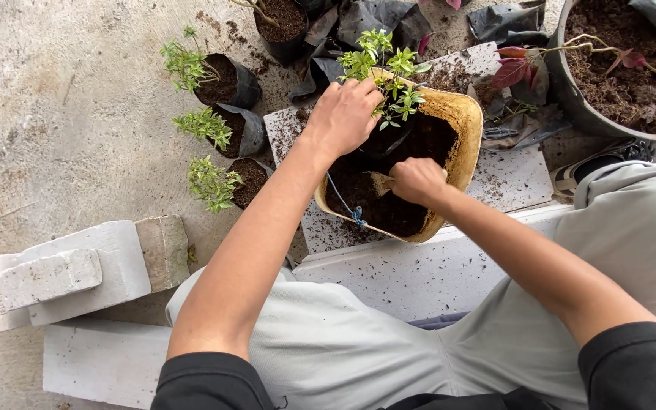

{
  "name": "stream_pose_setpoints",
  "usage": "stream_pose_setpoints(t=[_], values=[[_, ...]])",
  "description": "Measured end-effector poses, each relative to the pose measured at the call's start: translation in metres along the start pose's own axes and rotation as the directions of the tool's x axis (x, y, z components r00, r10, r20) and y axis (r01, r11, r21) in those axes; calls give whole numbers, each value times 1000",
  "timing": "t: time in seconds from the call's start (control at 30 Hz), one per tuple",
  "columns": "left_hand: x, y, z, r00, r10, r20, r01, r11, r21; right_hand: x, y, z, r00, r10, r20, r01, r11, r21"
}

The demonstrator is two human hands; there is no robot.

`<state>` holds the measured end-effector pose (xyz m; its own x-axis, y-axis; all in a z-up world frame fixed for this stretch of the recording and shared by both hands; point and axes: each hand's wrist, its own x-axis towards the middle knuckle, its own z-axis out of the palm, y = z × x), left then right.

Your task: A person is transplanting small green seedlings from individual black nursery bags into a larger yellow container filled with soil, using their hands and a small tool.

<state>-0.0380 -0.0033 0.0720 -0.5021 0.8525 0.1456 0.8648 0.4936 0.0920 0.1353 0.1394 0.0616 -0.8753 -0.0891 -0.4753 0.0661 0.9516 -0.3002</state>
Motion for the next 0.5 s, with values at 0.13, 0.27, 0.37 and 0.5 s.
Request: stream_pose_setpoints(t=[0.13, 0.27, 0.37, 0.5], values=[[1, 1, -1, 1000, 3, 27, -3, 1000, -14, -7, -10, 3, 998, -65, 10, 66, 997, -50], [0, 2, -2, 1000, 4, 24, -3, 1000, -8, 5, 2, 11, 990, -35, 134, 25, 997, 76], [1, 2, -7, 999, 7, 35, -7, 1000, -9, 7, 0, 21, 987, 6, 158, -30, 989, 148], [3, -2, 1, 999, -5, 39, 5, 1000, -11, 12, 11, 22, 976, 29, 216, -60, 989, 136]])
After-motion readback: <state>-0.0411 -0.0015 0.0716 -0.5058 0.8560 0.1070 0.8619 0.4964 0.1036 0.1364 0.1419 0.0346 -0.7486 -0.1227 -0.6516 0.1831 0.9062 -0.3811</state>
